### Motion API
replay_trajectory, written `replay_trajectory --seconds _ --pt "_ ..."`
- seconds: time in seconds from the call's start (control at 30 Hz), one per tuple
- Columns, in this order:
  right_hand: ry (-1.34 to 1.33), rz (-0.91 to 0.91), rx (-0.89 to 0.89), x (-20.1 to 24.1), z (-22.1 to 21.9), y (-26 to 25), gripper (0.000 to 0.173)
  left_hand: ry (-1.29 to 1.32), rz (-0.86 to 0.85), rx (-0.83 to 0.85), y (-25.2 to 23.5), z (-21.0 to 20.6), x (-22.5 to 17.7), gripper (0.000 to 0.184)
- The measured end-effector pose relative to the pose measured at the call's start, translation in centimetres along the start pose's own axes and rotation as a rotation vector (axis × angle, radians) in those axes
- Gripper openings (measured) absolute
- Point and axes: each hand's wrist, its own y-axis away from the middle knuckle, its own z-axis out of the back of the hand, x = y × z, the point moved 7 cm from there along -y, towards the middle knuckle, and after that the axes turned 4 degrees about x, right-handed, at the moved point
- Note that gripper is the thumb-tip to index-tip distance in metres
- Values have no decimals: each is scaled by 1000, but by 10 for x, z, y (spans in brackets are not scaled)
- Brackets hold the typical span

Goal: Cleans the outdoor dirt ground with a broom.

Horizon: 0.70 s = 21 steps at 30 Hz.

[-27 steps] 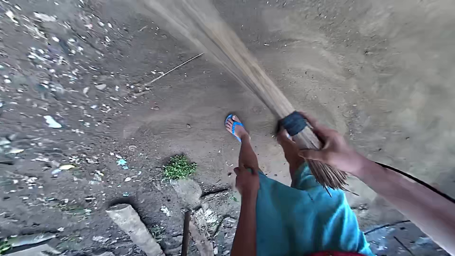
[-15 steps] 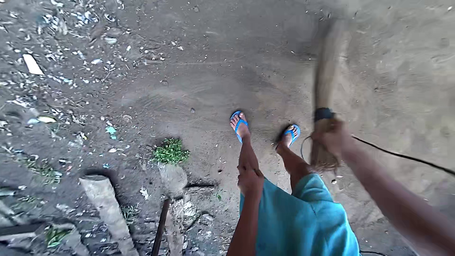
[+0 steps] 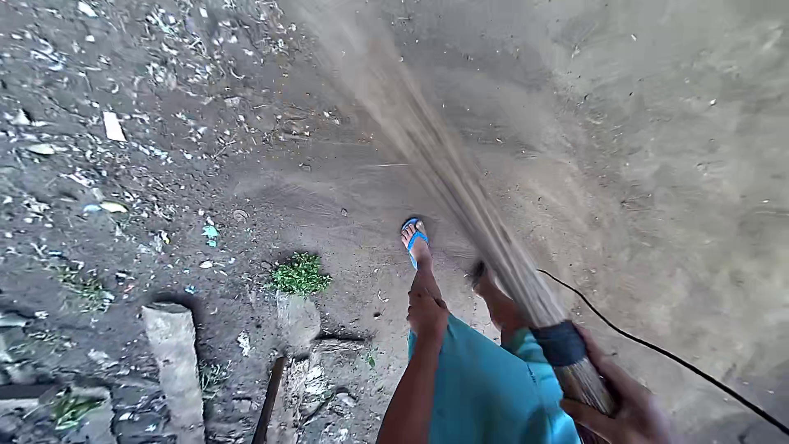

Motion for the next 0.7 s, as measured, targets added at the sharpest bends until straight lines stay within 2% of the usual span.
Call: replay_trajectory --seconds 0.1,0.13,0.2,0.27,0.3,0.33,0.43,0.5,0.57,0.6,0.7 --pt "-134 -302 -214 -31 24 16 105 39 13 -16 -3 -3 -2 64" --pt "-196 -391 -296 -41 31 10 96 45 11 -20 -3 -7 0 66" --pt "-325 -503 -423 -54 43 -29 62 60 17 -7 -3 -9 4 68" --pt "-344 -496 -471 -56 36 -83 41 82 29 6 -5 -13 11 68" --pt "-310 -457 -435 -44 20 -106 40 88 31 22 -7 -15 13 68" --pt "-259 -413 -341 -23 -3 -125 47 96 33 36 -8 -16 13 65" --pt "-153 -239 40 57 -92 -147 89 130 38 55 -9 -18 13 58" --pt "-200 -132 255 114 -129 -146 100 191 40 -34 -16 -18 13 61" --pt "-317 -61 426 151 -129 -147 97 246 40 -130 -17 -7 12 70" --pt "-408 -44 499 159 -117 -149 91 247 42 -120 -11 1 9 73" --pt "-746 -5 731 156 -55 -147 61 323 24 -176 1 32 2 68"
